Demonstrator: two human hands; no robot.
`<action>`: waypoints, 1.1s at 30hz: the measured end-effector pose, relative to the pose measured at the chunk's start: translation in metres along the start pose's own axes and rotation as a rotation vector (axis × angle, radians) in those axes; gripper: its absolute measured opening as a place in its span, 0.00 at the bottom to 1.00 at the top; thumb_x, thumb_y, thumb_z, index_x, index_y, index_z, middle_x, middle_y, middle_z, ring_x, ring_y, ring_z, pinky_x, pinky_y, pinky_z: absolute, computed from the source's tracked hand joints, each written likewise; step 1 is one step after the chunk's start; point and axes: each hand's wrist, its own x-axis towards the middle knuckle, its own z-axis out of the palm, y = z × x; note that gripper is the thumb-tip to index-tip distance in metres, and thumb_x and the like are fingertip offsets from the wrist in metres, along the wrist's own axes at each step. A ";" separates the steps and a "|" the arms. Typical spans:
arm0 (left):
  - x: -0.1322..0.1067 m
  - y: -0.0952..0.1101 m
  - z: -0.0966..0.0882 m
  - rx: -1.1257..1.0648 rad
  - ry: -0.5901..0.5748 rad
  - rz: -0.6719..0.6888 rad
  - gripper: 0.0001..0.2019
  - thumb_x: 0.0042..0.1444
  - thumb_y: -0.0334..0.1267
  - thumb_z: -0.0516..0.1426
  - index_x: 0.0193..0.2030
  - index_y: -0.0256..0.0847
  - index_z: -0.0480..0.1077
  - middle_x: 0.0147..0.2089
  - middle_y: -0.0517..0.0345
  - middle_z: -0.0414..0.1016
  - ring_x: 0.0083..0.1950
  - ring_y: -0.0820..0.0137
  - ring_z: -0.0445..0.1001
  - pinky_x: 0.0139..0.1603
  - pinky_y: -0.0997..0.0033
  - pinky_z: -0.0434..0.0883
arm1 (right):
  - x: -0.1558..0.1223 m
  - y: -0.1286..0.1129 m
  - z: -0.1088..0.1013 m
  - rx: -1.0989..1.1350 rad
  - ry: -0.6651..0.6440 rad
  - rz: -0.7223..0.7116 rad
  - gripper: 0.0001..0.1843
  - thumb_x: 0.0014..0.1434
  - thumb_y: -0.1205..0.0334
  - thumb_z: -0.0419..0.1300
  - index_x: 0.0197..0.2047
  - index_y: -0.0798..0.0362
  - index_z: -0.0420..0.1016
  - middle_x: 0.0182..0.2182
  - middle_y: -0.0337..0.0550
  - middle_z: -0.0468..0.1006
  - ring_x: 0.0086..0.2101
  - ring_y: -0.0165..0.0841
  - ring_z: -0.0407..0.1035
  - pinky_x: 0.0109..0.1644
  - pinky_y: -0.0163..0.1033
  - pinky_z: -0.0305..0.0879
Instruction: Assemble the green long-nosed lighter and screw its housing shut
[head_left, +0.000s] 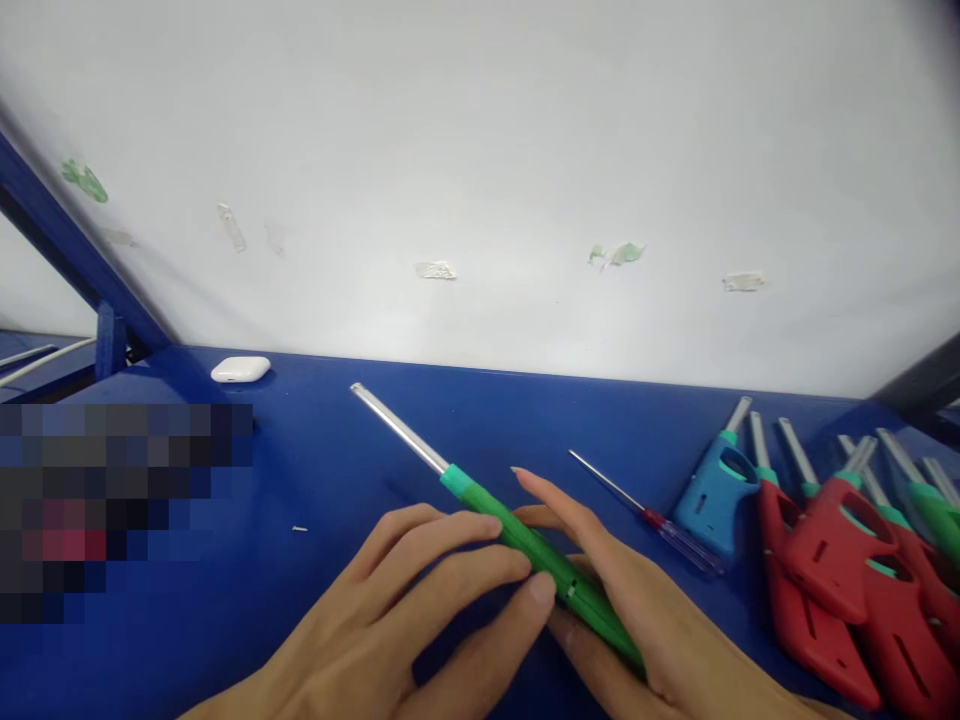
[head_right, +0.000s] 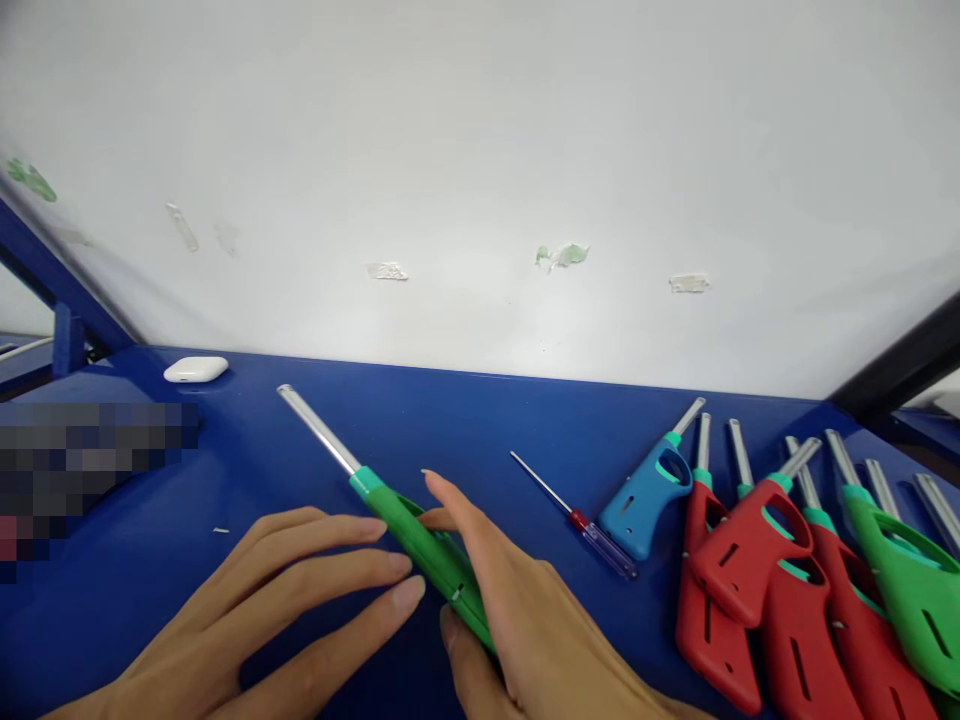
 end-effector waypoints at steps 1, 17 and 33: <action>0.004 0.001 0.003 -0.042 0.041 -0.028 0.16 0.74 0.30 0.50 0.58 0.42 0.76 0.55 0.60 0.81 0.63 0.69 0.73 0.72 0.68 0.64 | 0.001 -0.001 0.002 0.004 -0.020 -0.008 0.37 0.71 0.65 0.52 0.79 0.41 0.48 0.67 0.47 0.70 0.63 0.45 0.69 0.63 0.50 0.73; 0.023 0.010 0.025 -0.171 0.244 0.009 0.15 0.69 0.21 0.50 0.38 0.35 0.76 0.34 0.58 0.82 0.40 0.71 0.81 0.52 0.67 0.74 | -0.003 -0.002 0.017 -0.024 -0.006 -0.077 0.42 0.66 0.70 0.51 0.79 0.42 0.48 0.67 0.45 0.71 0.58 0.45 0.74 0.55 0.46 0.79; 0.025 0.010 0.017 -0.007 0.160 0.044 0.13 0.73 0.29 0.52 0.51 0.38 0.78 0.48 0.57 0.84 0.58 0.68 0.78 0.62 0.67 0.72 | -0.003 0.008 0.013 -0.077 0.088 -0.062 0.33 0.73 0.64 0.49 0.78 0.42 0.51 0.71 0.43 0.64 0.66 0.44 0.64 0.66 0.47 0.71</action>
